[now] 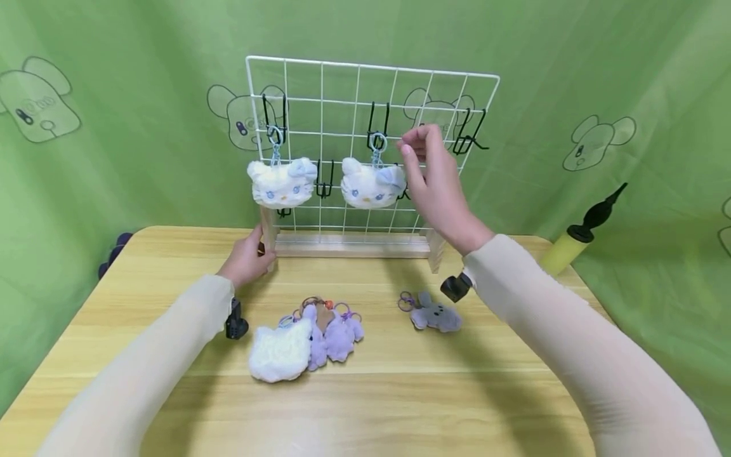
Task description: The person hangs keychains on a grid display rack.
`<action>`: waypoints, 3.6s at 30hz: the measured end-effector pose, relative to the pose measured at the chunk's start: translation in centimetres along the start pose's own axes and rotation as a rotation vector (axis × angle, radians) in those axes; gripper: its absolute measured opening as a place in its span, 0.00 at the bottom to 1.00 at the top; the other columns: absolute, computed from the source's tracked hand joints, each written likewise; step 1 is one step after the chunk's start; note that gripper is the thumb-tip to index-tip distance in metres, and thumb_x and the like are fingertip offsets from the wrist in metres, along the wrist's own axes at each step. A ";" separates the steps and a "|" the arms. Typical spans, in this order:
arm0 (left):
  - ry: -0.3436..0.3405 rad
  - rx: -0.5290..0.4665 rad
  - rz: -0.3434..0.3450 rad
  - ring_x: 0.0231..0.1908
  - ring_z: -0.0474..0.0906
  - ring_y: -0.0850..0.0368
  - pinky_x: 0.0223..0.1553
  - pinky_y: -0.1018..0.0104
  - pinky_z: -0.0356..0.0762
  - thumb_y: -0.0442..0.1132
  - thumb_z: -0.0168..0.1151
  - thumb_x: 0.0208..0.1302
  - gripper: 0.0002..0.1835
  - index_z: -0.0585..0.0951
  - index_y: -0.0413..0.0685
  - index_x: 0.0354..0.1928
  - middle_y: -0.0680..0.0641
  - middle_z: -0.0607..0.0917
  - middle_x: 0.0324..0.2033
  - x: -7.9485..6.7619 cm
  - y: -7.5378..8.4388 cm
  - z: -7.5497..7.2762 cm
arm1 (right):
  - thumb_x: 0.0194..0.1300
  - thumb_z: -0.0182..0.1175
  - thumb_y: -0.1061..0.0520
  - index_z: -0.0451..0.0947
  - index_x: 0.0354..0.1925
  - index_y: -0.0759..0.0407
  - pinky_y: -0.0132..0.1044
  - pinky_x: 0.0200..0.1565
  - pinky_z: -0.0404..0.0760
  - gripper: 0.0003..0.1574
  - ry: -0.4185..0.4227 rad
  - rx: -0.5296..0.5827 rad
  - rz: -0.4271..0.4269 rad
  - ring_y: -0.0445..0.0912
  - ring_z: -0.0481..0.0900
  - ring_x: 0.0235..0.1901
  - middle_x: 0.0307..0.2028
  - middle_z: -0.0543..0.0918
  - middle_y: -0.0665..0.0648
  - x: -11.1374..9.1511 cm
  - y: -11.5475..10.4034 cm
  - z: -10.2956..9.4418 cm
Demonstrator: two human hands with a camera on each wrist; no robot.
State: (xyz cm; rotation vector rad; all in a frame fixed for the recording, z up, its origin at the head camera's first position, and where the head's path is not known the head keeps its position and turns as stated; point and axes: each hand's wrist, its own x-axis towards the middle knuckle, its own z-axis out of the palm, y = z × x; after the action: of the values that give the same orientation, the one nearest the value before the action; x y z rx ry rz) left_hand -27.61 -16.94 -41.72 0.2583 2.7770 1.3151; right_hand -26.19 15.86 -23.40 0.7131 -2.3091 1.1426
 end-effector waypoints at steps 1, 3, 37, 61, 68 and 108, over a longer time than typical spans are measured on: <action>-0.001 0.001 -0.003 0.46 0.86 0.36 0.38 0.62 0.92 0.31 0.55 0.74 0.38 0.52 0.33 0.81 0.21 0.80 0.57 0.0 0.0 0.0 | 0.82 0.46 0.61 0.66 0.59 0.72 0.45 0.68 0.81 0.16 0.011 0.003 -0.031 0.57 0.79 0.59 0.57 0.80 0.68 -0.5 -0.3 0.1; 0.000 0.006 -0.005 0.47 0.86 0.35 0.38 0.62 0.92 0.31 0.55 0.75 0.38 0.51 0.34 0.81 0.21 0.79 0.58 0.0 0.1 -0.1 | 0.81 0.47 0.63 0.68 0.58 0.75 0.47 0.66 0.83 0.15 0.003 0.007 -0.100 0.59 0.80 0.57 0.55 0.80 0.70 -1.4 -0.9 0.5; 0.003 0.020 0.028 0.51 0.85 0.33 0.43 0.56 0.92 0.30 0.54 0.74 0.35 0.56 0.32 0.79 0.22 0.80 0.58 0.0 0.0 -0.6 | 0.76 0.61 0.61 0.86 0.48 0.57 0.25 0.51 0.80 0.09 -1.312 -0.271 -0.189 0.39 0.80 0.45 0.46 0.87 0.52 -6.9 -1.2 18.3; 0.008 0.028 0.031 0.54 0.84 0.31 0.46 0.52 0.93 0.30 0.56 0.72 0.36 0.55 0.32 0.79 0.21 0.79 0.59 -0.1 -0.3 -0.1 | 0.82 0.50 0.59 0.81 0.47 0.63 0.25 0.39 0.80 0.13 -1.075 0.300 0.068 0.41 0.76 0.34 0.45 0.87 0.62 -8.8 0.9 14.5; 0.017 0.032 0.035 0.53 0.83 0.29 0.46 0.51 0.93 0.30 0.56 0.72 0.37 0.55 0.31 0.78 0.20 0.79 0.59 -0.1 -0.2 0.0 | 0.81 0.50 0.62 0.80 0.48 0.68 0.30 0.55 0.85 0.12 -1.012 0.440 0.120 0.53 0.85 0.51 0.49 0.89 0.67 -9.2 0.6 13.4; -0.005 0.008 0.009 0.50 0.85 0.32 0.41 0.59 0.93 0.30 0.54 0.73 0.38 0.52 0.32 0.80 0.20 0.78 0.59 -0.4 -0.2 0.0 | 0.81 0.48 0.64 0.75 0.49 0.72 0.32 0.52 0.90 0.12 -0.324 0.416 0.093 0.40 0.91 0.46 0.43 0.92 0.49 -6.4 3.3 -3.8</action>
State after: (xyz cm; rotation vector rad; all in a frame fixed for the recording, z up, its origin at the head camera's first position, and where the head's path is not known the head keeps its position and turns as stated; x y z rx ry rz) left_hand -27.22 -17.12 -41.83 0.2742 2.7806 1.3040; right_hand -22.72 22.27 -27.13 1.0126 -2.4055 1.6872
